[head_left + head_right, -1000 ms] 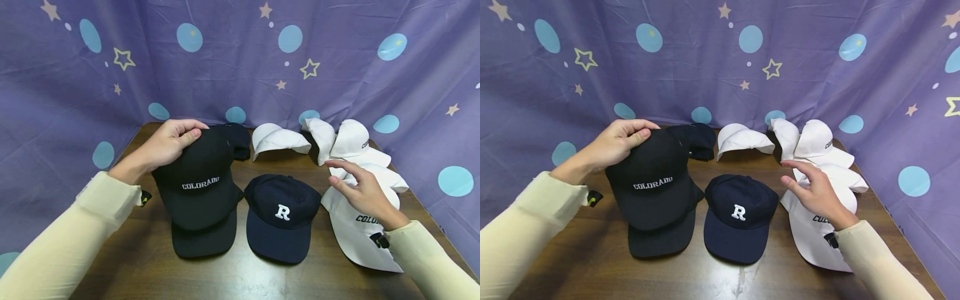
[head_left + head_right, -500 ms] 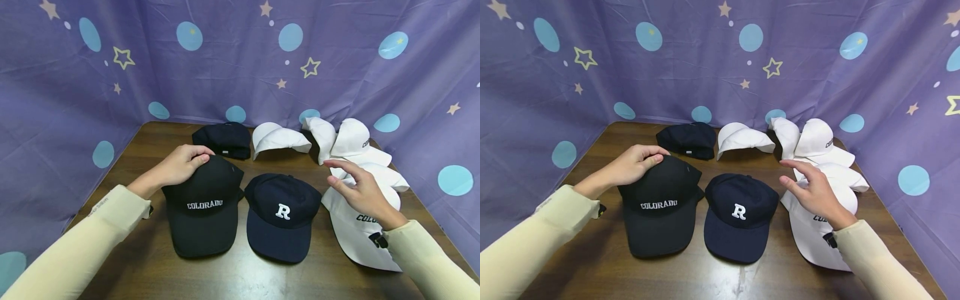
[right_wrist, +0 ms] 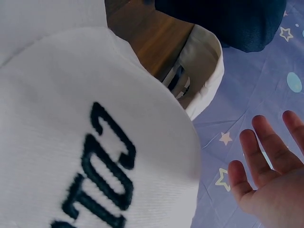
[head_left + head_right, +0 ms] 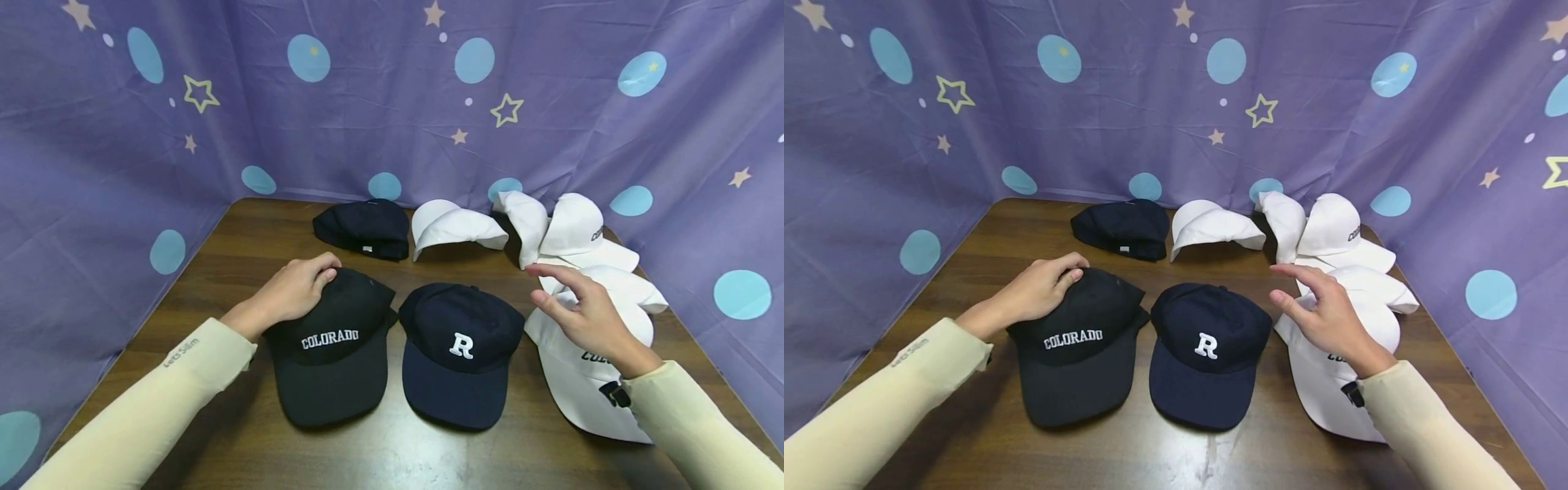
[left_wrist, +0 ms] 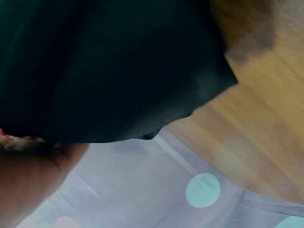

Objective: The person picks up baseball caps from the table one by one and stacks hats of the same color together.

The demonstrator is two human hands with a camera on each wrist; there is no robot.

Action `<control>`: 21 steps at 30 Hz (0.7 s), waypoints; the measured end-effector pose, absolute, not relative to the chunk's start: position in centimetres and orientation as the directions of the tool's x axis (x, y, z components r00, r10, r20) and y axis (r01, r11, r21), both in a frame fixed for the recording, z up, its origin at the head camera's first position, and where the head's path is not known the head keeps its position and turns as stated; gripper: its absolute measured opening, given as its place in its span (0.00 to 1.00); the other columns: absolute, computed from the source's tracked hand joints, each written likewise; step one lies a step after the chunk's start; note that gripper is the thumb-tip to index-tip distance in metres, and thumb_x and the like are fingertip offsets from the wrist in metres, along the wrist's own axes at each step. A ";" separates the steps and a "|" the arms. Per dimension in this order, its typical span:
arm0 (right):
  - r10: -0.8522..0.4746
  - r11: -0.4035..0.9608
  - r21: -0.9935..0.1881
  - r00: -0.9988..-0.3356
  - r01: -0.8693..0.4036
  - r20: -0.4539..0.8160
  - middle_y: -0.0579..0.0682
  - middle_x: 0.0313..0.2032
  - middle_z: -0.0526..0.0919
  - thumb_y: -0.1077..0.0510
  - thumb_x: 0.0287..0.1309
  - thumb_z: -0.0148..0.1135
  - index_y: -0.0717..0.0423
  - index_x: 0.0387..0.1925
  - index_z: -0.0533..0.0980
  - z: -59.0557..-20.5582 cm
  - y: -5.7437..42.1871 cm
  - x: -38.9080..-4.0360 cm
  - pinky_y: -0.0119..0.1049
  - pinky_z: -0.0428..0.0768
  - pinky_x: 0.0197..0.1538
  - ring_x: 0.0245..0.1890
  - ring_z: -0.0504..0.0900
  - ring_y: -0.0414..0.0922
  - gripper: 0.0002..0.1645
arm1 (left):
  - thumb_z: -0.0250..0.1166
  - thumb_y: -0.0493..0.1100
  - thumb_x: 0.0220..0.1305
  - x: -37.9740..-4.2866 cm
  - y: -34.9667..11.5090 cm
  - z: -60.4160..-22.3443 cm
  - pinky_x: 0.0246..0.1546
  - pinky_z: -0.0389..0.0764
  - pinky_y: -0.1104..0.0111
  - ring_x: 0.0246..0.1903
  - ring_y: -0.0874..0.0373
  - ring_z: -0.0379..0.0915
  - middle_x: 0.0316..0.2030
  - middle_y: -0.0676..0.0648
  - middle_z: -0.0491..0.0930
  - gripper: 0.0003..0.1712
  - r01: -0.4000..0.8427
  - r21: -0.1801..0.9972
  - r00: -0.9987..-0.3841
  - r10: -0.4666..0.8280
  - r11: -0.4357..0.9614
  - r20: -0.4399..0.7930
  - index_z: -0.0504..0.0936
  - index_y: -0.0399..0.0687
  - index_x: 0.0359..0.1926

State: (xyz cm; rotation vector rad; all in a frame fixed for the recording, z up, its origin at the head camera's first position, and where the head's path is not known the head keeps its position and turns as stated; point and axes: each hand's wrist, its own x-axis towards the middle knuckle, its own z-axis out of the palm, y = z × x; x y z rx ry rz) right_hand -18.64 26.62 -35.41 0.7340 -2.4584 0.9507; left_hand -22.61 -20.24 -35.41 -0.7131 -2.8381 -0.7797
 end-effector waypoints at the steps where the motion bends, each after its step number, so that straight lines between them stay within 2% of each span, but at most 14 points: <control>1: -0.327 0.628 -0.493 -0.779 -0.602 0.535 0.50 0.56 0.84 0.63 0.63 0.70 0.51 0.63 0.79 -35.4 26.6 -18.7 0.19 0.64 0.61 0.59 0.73 0.27 0.27 | 0.53 0.41 0.80 -22.8 -20.4 -35.6 0.51 0.79 0.47 0.50 0.43 0.83 0.49 0.41 0.85 0.13 0.479 0.464 -0.878 0.418 0.746 0.234 0.80 0.45 0.56; 9: -0.329 0.616 -0.496 -0.772 -0.612 0.545 0.51 0.56 0.84 0.65 0.62 0.70 0.52 0.62 0.79 -35.7 26.6 -18.7 0.19 0.64 0.61 0.59 0.73 0.26 0.27 | 0.56 0.40 0.78 -24.7 -21.4 -36.1 0.51 0.80 0.50 0.47 0.47 0.84 0.47 0.43 0.86 0.12 0.577 0.447 -0.816 0.503 0.684 0.283 0.82 0.44 0.54; 21: -0.331 0.612 -0.501 -0.773 -0.612 0.541 0.50 0.56 0.84 0.65 0.61 0.71 0.53 0.62 0.79 -35.8 26.5 -18.8 0.19 0.64 0.62 0.60 0.73 0.27 0.27 | 0.57 0.40 0.78 -25.7 -23.0 -35.8 0.52 0.79 0.49 0.48 0.45 0.84 0.48 0.42 0.86 0.12 0.563 0.410 -0.826 0.501 0.718 0.258 0.83 0.44 0.54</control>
